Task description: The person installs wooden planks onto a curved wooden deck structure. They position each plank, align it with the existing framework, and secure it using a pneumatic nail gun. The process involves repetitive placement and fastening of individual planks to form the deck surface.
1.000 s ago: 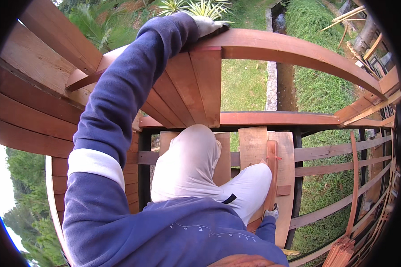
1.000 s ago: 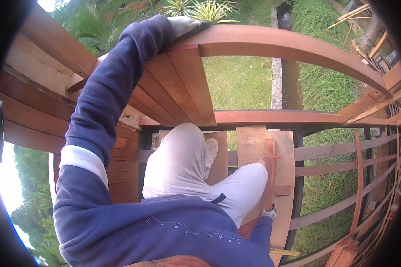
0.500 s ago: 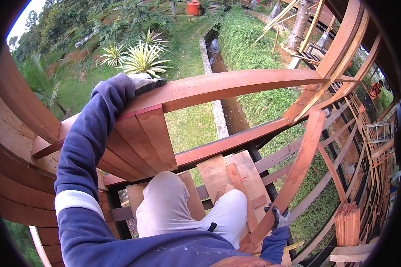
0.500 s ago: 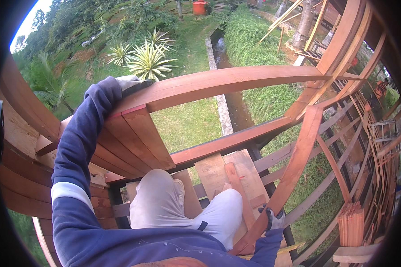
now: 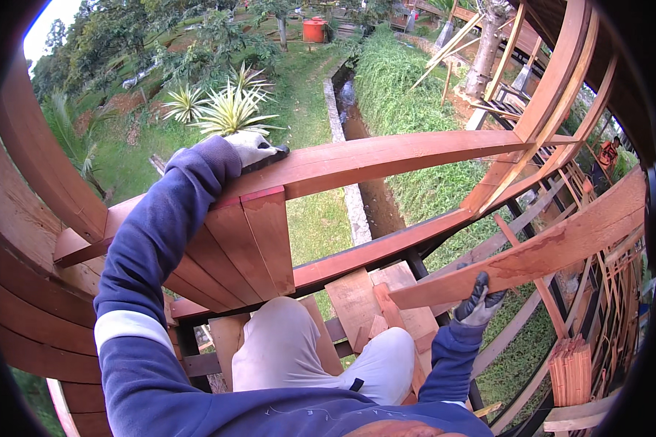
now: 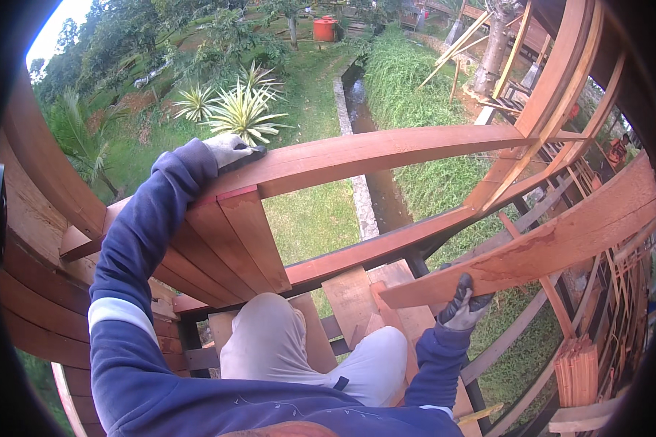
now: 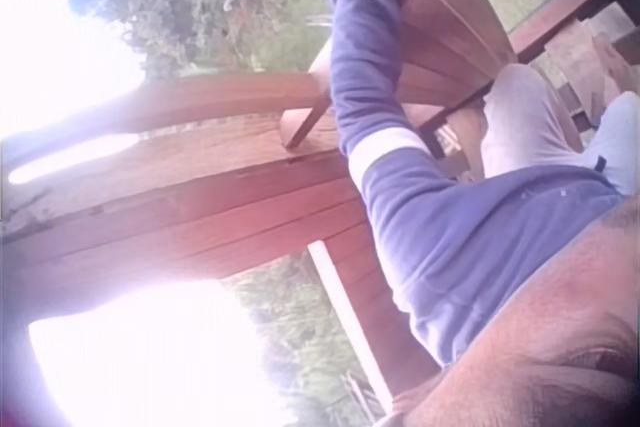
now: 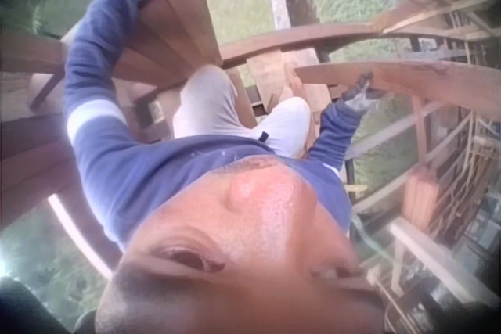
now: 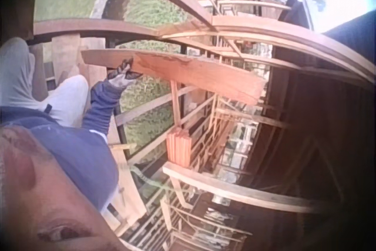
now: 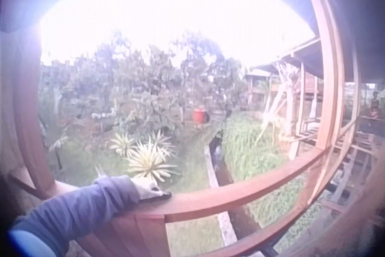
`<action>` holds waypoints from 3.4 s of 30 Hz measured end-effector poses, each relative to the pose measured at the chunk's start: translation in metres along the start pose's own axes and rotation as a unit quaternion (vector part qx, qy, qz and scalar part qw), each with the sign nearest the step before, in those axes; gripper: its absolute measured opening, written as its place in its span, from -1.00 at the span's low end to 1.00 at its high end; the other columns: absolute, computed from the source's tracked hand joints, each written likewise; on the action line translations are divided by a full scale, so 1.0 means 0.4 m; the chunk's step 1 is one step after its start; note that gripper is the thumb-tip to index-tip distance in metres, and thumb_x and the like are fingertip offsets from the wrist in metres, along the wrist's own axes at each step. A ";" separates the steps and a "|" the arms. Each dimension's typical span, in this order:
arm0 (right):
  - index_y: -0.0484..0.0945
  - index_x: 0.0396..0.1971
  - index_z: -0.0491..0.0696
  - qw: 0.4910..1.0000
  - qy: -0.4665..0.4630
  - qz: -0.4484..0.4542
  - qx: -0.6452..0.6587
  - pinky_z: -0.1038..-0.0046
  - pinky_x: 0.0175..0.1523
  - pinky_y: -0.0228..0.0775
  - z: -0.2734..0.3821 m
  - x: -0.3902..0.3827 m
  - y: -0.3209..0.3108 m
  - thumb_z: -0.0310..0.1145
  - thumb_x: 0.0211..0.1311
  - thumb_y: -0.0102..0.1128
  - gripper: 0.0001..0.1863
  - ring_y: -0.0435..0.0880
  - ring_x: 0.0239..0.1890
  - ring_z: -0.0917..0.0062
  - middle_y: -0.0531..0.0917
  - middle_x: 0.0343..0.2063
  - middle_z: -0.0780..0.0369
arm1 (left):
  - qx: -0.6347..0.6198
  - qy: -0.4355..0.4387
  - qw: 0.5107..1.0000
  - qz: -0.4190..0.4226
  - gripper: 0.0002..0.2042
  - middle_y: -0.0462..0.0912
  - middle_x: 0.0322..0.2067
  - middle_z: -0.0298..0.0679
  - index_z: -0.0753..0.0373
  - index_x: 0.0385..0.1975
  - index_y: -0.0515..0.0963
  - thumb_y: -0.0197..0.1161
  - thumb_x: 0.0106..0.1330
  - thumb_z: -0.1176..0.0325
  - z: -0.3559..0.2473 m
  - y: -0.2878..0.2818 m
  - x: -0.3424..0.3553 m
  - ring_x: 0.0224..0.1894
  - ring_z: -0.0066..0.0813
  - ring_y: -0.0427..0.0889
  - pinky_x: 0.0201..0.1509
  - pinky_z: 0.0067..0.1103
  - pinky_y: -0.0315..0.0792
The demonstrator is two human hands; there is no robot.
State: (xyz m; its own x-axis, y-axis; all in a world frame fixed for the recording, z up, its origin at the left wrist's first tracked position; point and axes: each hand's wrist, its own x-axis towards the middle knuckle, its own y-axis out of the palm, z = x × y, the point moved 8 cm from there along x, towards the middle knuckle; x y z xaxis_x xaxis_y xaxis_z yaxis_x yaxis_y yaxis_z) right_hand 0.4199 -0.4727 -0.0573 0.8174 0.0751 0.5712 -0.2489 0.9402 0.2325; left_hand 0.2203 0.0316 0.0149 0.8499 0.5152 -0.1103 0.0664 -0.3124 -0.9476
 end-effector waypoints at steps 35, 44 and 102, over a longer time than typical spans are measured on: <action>0.57 -0.30 -0.20 0.819 0.375 0.431 0.048 0.54 -0.26 0.52 -0.738 -0.564 0.671 -0.61 0.15 0.12 -0.88 0.65 -0.42 0.59 0.67 -0.44 0.25 | -0.044 0.089 0.993 0.070 -0.21 0.43 0.15 0.06 0.32 0.24 0.29 0.33 0.08 -0.08 -0.151 -0.013 -0.099 0.22 -0.11 0.40 0.31 -0.41 0.25; 0.63 -0.31 -0.16 0.888 0.331 0.295 0.121 0.63 -0.28 0.48 -0.512 -0.403 0.498 -0.47 0.16 0.29 -0.88 0.65 -0.40 0.69 0.66 -0.51 0.37 | -0.218 -0.016 0.959 0.182 -0.31 0.54 0.03 -0.04 0.33 0.19 0.35 0.26 0.21 -0.07 -0.179 0.045 -0.073 0.08 -0.27 0.51 0.15 -0.49 0.37; 0.00 0.41 0.27 0.453 0.390 0.353 -0.720 0.15 0.21 0.30 -0.679 -0.516 -0.701 0.26 -0.11 0.34 0.08 0.44 0.18 0.23 0.41 0.16 0.09 | -0.098 0.068 0.992 -0.046 -0.51 0.39 0.19 -0.12 0.40 0.22 0.31 0.08 0.43 0.20 -0.066 0.032 -0.023 0.24 -0.40 0.34 0.33 -0.51 0.18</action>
State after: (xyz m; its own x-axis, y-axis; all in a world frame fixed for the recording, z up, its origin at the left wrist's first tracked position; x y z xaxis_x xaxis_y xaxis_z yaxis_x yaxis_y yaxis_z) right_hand 0.4623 -0.6614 -0.4541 0.8731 0.0922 -0.4788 -0.4532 -0.2091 -0.8665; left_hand 0.2273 0.0019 0.0118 0.8970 0.4411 0.0280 0.2362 -0.4249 -0.8739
